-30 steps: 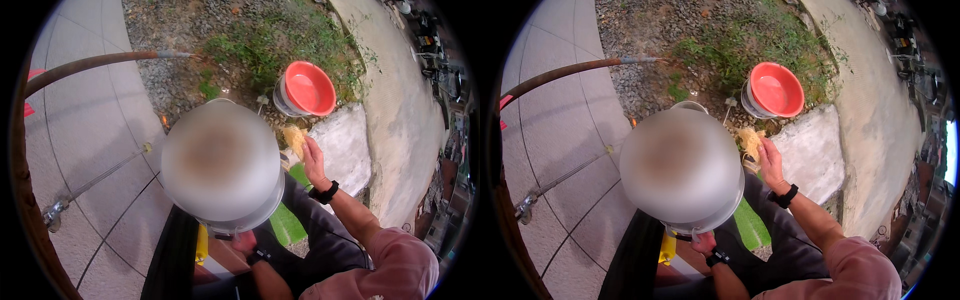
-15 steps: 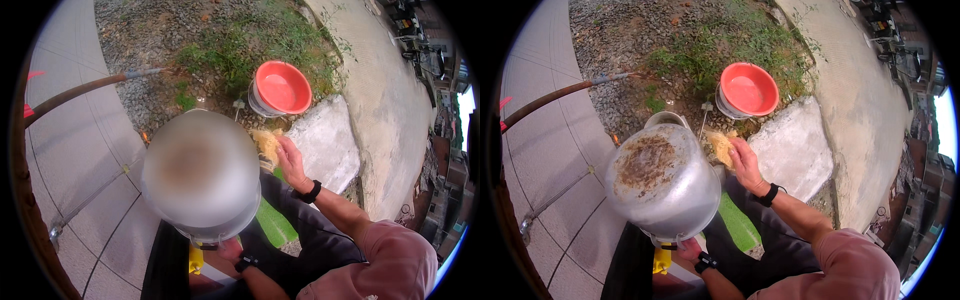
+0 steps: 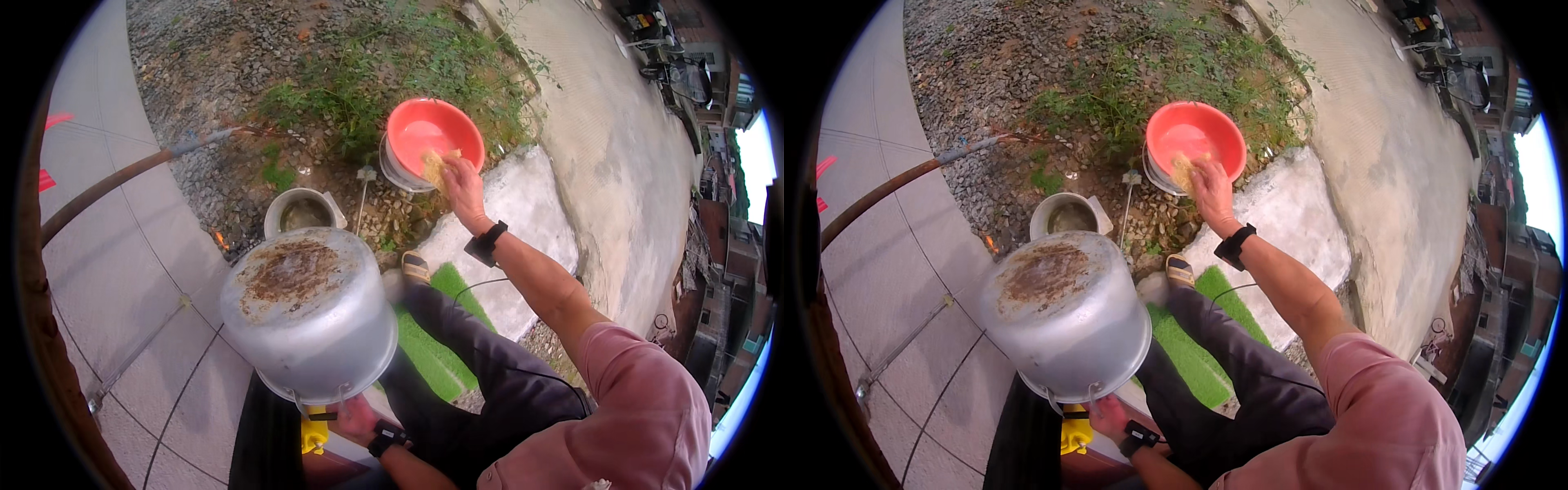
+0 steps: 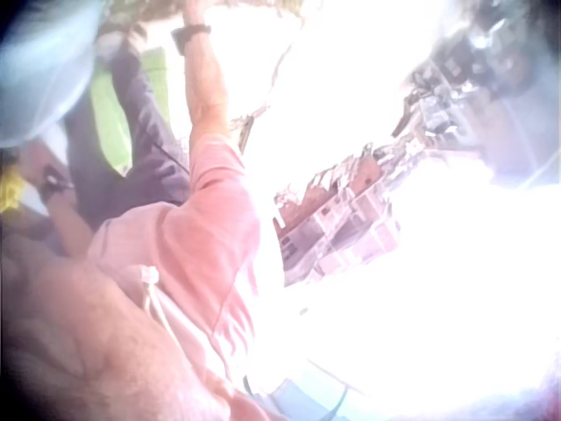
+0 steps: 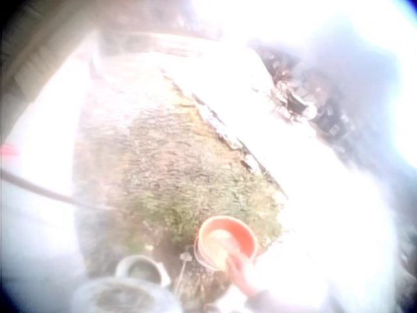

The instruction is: The person washes the outside and inside of a large metal pot using a sponge and running water from an outdoor tap.

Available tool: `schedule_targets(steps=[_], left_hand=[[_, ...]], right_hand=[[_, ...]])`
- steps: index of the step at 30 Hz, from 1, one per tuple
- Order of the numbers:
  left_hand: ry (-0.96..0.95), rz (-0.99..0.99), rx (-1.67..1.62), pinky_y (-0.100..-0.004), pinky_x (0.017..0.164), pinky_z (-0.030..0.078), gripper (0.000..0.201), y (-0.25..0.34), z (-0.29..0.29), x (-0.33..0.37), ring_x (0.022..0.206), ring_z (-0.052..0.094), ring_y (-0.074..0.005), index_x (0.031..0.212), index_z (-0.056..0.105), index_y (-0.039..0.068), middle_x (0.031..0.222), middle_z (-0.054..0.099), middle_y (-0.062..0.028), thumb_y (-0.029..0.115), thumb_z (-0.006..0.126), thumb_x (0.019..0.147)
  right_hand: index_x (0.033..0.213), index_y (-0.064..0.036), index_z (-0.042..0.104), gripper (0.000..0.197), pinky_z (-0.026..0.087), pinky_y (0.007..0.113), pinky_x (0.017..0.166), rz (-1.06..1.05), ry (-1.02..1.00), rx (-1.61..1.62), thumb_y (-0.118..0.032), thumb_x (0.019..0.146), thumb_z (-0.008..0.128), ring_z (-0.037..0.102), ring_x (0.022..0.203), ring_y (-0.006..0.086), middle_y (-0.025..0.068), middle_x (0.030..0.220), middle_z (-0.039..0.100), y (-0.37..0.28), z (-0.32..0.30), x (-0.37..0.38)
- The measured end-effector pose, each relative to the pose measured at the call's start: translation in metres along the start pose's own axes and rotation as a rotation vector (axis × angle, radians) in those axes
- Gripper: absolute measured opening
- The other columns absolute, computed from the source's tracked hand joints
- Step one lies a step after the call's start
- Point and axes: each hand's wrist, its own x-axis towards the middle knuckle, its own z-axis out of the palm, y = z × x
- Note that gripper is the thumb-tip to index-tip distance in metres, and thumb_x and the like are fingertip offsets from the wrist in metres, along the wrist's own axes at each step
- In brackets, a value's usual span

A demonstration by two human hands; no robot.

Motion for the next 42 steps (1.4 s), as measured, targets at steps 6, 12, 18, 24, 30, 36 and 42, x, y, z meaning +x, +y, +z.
schedule_targets(steps=[6,12,18,24,30,36,42], left_hand=[[0.136,0.010,0.152,-0.0521,0.114,0.022,0.060,-0.017,0.009,-0.002,0.132,0.036,-0.0355,0.142,0.035,0.003,0.143,0.040,-0.0178,0.009,0.054,0.085],[0.202,-0.110,0.208,-0.0512,0.113,0.024,0.059,-0.043,0.020,0.008,0.133,0.037,-0.0315,0.142,0.038,0.017,0.145,0.040,-0.0102,0.010,0.055,0.086],[0.182,-0.099,0.198,-0.0495,0.112,0.027,0.059,-0.041,0.039,0.003,0.131,0.039,-0.0313,0.143,0.035,0.015,0.144,0.041,-0.0103,0.007,0.053,0.088],[0.136,-0.187,0.201,-0.0513,0.112,0.028,0.065,-0.036,0.062,0.005,0.133,0.038,-0.0307,0.147,0.026,0.009,0.147,0.036,-0.0122,0.001,0.053,0.088],[0.163,-0.173,0.252,-0.0483,0.111,0.031,0.063,-0.016,0.095,-0.004,0.128,0.044,-0.0314,0.144,0.031,0.006,0.140,0.045,-0.0128,-0.001,0.053,0.086],[0.098,-0.215,0.281,-0.0436,0.105,0.035,0.047,-0.003,0.105,-0.010,0.122,0.049,-0.0261,0.136,0.041,0.009,0.131,0.051,-0.0100,0.002,0.052,0.090],[0.038,-0.213,0.289,-0.0474,0.111,0.033,0.046,0.012,0.121,-0.005,0.125,0.046,-0.0347,0.137,0.035,0.002,0.132,0.047,-0.0187,0.000,0.046,0.092]], right_hand=[[0.106,-0.0049,0.063,0.021,0.048,0.040,0.080,-0.125,0.011,-0.248,-0.012,0.088,0.056,0.059,0.094,0.0340,0.0145,0.101,0.061,0.050,-0.030,0.047],[0.109,-0.0055,0.063,0.027,0.043,0.043,0.094,-0.096,-0.026,-0.607,-0.019,0.085,0.058,0.052,0.111,0.0381,0.0201,0.115,0.057,0.077,-0.020,0.060],[0.108,-0.0019,0.063,0.027,0.045,0.042,0.093,-0.216,-0.483,-0.160,-0.010,0.082,0.062,0.057,0.105,0.0371,0.0190,0.111,0.060,-0.032,0.027,0.001],[0.120,-0.0015,0.059,0.034,0.051,0.036,0.084,-0.252,-0.966,0.171,-0.007,0.086,0.058,0.064,0.095,0.0280,0.0178,0.108,0.063,-0.215,0.035,-0.026],[0.126,0.0012,0.050,0.043,0.044,0.041,0.096,-0.889,-0.993,0.410,-0.007,0.084,0.060,0.052,0.114,0.0373,0.0201,0.123,0.055,-0.416,0.047,-0.042],[0.125,0.0046,0.046,0.047,0.044,0.043,0.095,-1.046,-0.981,0.419,-0.004,0.081,0.061,0.050,0.114,0.0385,0.0214,0.127,0.050,-0.541,0.084,-0.073],[0.119,0.0046,0.049,0.042,0.048,0.044,0.084,-1.028,-0.879,0.204,-0.003,0.080,0.061,0.057,0.096,0.0393,0.0207,0.115,0.054,-0.569,0.064,-0.080]])
